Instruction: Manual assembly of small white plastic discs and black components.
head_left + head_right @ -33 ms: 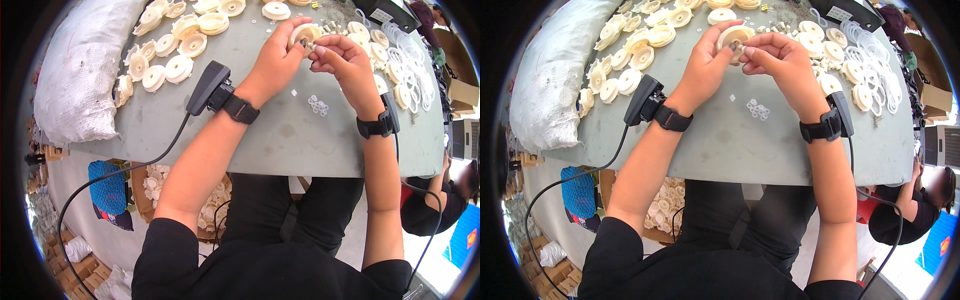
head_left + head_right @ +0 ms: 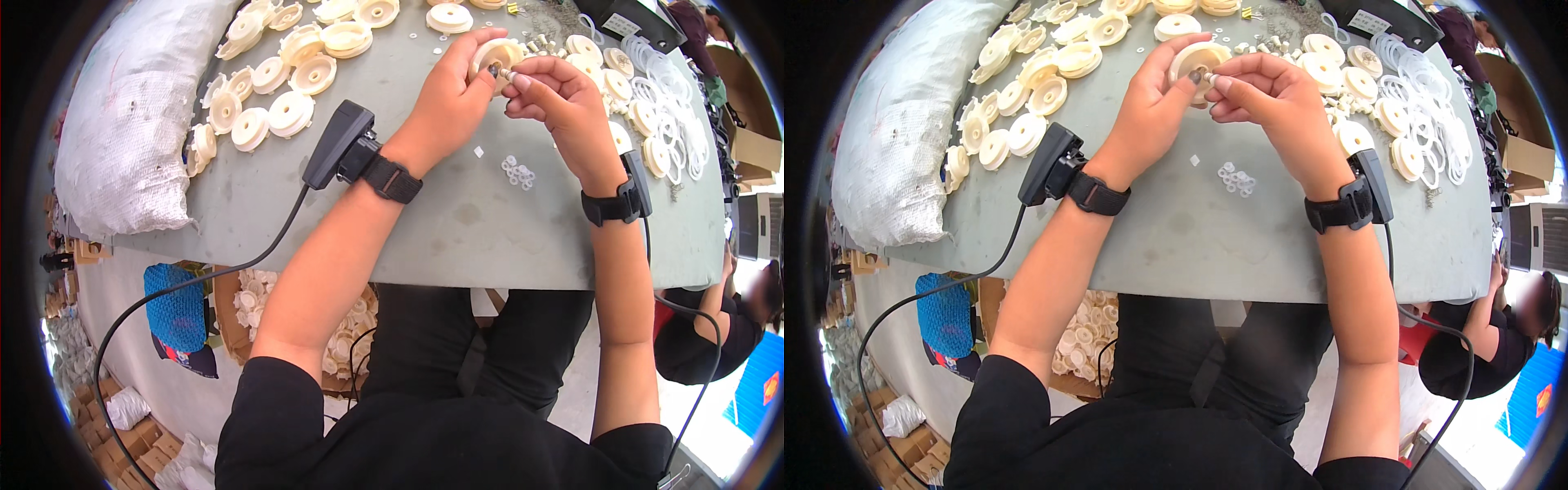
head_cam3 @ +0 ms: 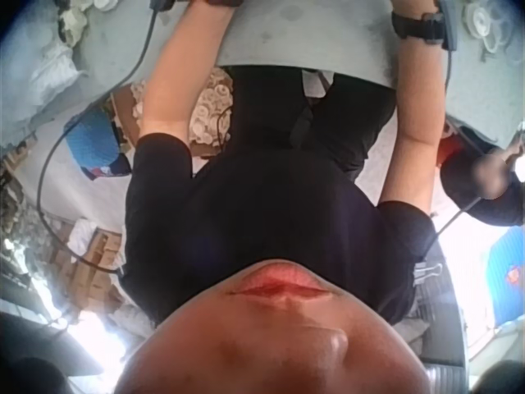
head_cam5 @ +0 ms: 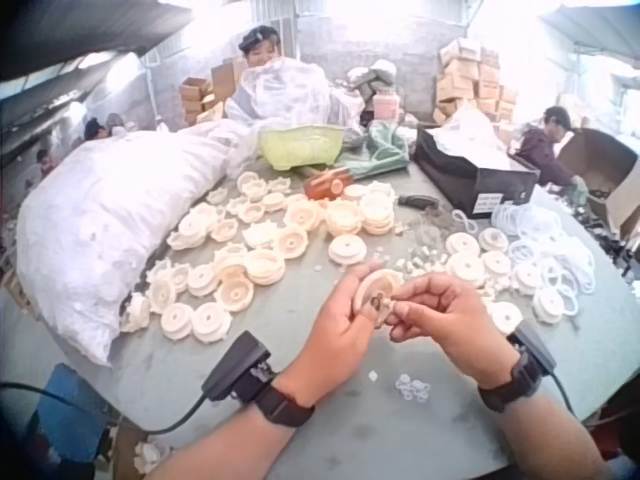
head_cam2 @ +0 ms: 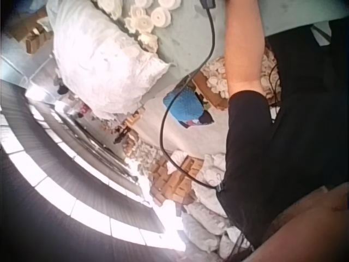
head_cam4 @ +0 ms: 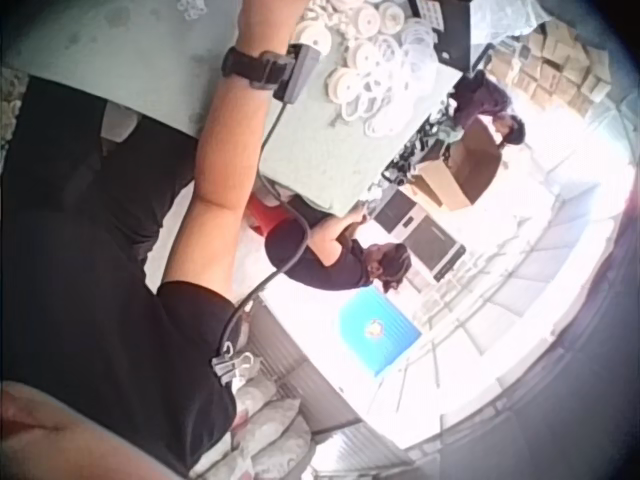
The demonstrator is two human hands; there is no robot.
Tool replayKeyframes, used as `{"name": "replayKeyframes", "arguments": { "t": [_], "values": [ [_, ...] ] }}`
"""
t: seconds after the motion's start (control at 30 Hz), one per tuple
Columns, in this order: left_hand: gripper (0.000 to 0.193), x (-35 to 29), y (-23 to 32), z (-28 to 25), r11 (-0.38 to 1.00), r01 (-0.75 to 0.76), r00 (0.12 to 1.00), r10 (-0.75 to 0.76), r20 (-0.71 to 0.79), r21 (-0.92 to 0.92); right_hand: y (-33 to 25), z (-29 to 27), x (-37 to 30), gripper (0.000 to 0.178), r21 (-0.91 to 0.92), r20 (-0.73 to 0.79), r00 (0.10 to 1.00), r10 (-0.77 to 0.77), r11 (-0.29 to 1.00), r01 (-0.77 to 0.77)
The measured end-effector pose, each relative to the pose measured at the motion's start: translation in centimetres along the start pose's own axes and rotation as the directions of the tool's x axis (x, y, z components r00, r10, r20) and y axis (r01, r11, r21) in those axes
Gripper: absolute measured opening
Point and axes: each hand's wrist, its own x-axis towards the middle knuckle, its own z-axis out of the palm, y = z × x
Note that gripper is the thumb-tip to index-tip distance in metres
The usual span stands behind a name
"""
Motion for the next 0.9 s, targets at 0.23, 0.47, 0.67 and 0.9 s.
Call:
{"name": "replayKeyframes", "arguments": {
  "t": [0.23,0.47,0.67,0.9],
  "values": [
    [0.039,0.0,-0.7,-0.6,0.997,-0.055,0.997,0.057,-0.045,0.049,1.3,0.9,0.7,0.014,-0.009,-0.037,0.993,-0.110,0.994,0.110],
    [0.044,-0.4,0.4,0.7,0.946,0.214,0.976,-0.219,0.005,-0.243,1.3,1.7,-0.2,0.007,-0.139,-0.205,0.964,-0.170,0.980,0.143],
    [0.041,-0.9,0.7,1.4,0.889,0.284,0.947,-0.319,-0.043,-0.359,1.5,2.4,-0.5,0.017,-0.206,-0.354,0.916,-0.188,0.971,0.120],
    [0.038,-0.9,0.8,1.0,0.952,0.254,0.963,-0.265,-0.042,-0.172,0.3,1.3,-0.3,0.028,-0.394,-0.229,0.968,-0.105,0.919,0.006]
  ]
}}
